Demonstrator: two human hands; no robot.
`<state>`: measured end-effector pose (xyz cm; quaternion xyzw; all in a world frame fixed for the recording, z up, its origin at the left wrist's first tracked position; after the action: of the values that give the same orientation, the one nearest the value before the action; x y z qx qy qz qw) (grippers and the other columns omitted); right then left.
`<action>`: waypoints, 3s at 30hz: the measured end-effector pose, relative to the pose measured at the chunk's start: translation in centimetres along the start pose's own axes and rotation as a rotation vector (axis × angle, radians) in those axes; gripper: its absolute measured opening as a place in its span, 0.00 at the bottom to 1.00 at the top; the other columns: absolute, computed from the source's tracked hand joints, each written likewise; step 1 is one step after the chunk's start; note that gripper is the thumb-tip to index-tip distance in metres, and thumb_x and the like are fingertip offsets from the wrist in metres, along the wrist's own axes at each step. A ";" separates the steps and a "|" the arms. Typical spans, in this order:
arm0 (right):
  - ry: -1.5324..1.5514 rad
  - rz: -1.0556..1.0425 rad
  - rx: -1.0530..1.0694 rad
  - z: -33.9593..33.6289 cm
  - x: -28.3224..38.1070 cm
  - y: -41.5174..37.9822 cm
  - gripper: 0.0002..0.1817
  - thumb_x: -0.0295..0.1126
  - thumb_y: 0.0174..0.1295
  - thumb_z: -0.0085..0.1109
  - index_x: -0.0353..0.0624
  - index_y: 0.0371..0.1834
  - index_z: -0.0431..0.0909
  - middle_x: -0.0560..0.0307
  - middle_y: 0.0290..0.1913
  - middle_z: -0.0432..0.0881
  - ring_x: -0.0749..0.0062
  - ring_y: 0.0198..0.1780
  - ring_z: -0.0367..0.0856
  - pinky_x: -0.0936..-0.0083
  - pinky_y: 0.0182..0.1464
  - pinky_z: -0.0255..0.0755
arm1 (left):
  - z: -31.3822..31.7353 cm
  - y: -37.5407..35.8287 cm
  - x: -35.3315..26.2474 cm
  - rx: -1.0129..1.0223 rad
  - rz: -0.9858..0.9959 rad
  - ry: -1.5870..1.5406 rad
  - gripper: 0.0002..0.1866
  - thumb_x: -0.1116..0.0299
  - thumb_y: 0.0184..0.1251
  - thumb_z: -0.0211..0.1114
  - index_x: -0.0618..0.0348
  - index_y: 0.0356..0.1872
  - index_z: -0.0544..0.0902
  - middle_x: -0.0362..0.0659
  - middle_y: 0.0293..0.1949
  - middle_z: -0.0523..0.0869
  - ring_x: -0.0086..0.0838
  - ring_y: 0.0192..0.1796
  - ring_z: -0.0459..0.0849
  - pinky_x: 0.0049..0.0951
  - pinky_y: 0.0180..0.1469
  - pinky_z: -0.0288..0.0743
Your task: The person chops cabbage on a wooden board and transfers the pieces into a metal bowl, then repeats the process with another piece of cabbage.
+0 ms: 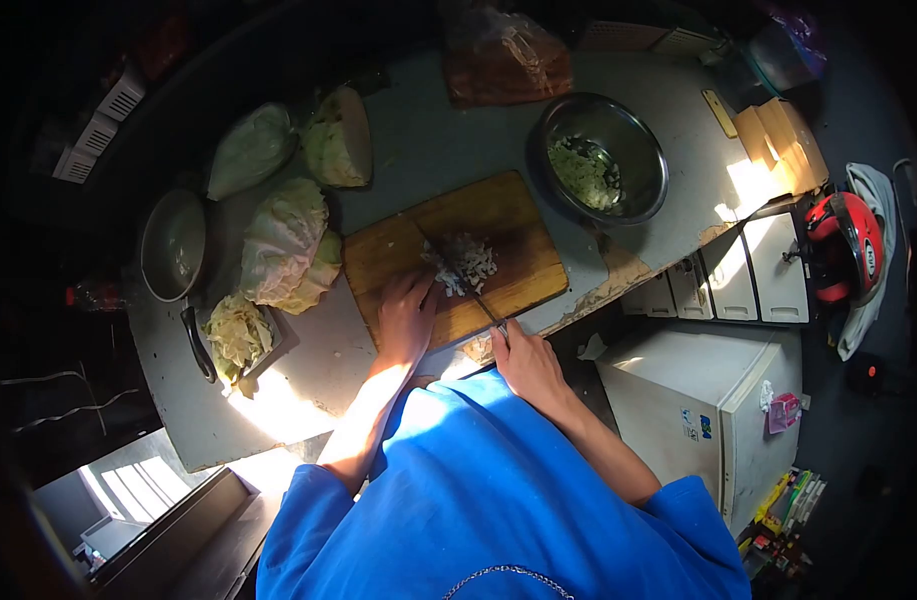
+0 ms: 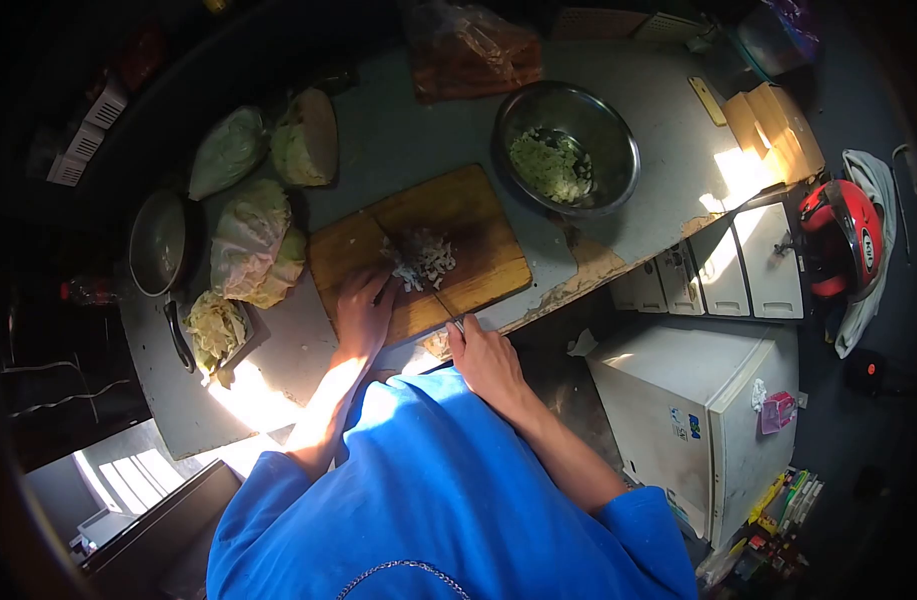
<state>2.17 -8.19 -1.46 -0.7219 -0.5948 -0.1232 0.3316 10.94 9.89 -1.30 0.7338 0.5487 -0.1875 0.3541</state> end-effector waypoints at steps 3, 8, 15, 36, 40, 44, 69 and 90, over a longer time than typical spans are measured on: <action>0.041 -0.038 -0.024 -0.3 0.0 0.1 0.21 0.44 0.78 0.48 0.33 0.41 0.75 0.28 0.28 0.83 0.26 0.35 0.83 0.38 0.41 0.76 | -0.3 0.1 -0.2 0.010 -0.005 -0.006 0.12 0.70 0.65 0.72 0.58 0.48 0.90 0.49 0.46 0.89 0.46 0.52 0.85 0.42 0.53 0.81; 0.086 -0.016 -0.019 -1.5 0.4 -0.1 0.21 0.44 0.78 0.47 0.33 0.41 0.75 0.27 0.29 0.83 0.25 0.37 0.83 0.38 0.43 0.76 | -0.9 -0.5 0.2 0.024 -0.061 -0.018 0.14 0.68 0.65 0.73 0.59 0.50 0.89 0.51 0.48 0.88 0.48 0.52 0.84 0.43 0.54 0.81; -0.001 0.035 -0.010 -0.7 0.0 0.0 0.22 0.45 0.79 0.47 0.33 0.41 0.75 0.26 0.29 0.83 0.24 0.37 0.82 0.37 0.44 0.76 | -0.5 -0.1 -0.1 0.069 -0.055 -0.013 0.16 0.67 0.65 0.73 0.61 0.51 0.88 0.52 0.49 0.88 0.49 0.52 0.84 0.43 0.56 0.80; 0.056 -0.048 -0.040 -0.3 -0.3 0.2 0.20 0.44 0.78 0.48 0.34 0.41 0.74 0.31 0.26 0.83 0.24 0.34 0.81 0.39 0.41 0.76 | -0.3 0.7 -1.7 -0.037 0.086 0.003 0.12 0.69 0.63 0.73 0.59 0.46 0.91 0.49 0.50 0.89 0.47 0.52 0.84 0.43 0.55 0.80; 0.135 -0.068 -0.027 -0.6 -0.1 0.0 0.21 0.44 0.79 0.47 0.34 0.40 0.74 0.30 0.26 0.83 0.23 0.35 0.81 0.38 0.41 0.75 | 0.6 0.5 -1.4 -0.023 0.115 0.065 0.08 0.70 0.62 0.73 0.57 0.41 0.92 0.46 0.48 0.90 0.46 0.50 0.84 0.41 0.54 0.81; 0.112 -0.039 -0.014 -1.1 0.5 -0.1 0.21 0.44 0.79 0.47 0.33 0.39 0.74 0.28 0.27 0.82 0.23 0.35 0.81 0.38 0.41 0.75 | 0.5 0.2 -1.5 -0.030 0.139 0.061 0.07 0.71 0.62 0.73 0.56 0.40 0.92 0.44 0.48 0.90 0.46 0.48 0.84 0.41 0.53 0.81; 0.094 -0.062 0.010 -0.5 0.3 0.1 0.20 0.43 0.79 0.46 0.34 0.42 0.74 0.29 0.30 0.83 0.25 0.38 0.81 0.37 0.41 0.73 | -1.7 -0.6 -0.4 -0.045 -0.041 -0.009 0.10 0.69 0.62 0.75 0.58 0.44 0.92 0.47 0.46 0.91 0.43 0.49 0.86 0.38 0.54 0.81; 0.075 -0.012 0.105 -0.2 1.2 -0.2 0.18 0.42 0.79 0.47 0.35 0.44 0.76 0.27 0.32 0.83 0.25 0.40 0.81 0.38 0.44 0.74 | -1.5 -1.3 0.7 -0.044 0.008 0.090 0.07 0.69 0.61 0.75 0.57 0.40 0.93 0.46 0.41 0.89 0.42 0.47 0.86 0.39 0.51 0.81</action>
<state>2.32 -7.34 -0.58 -0.6947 -0.5921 -0.1208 0.3902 9.76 11.66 -1.14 0.7358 0.5650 -0.1405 0.3459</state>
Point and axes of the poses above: each hand's wrist, its own y-axis towards the middle knuckle, its own z-axis out of the palm, x = y × z, the point moved 8 cm from there along y, towards the middle knuckle
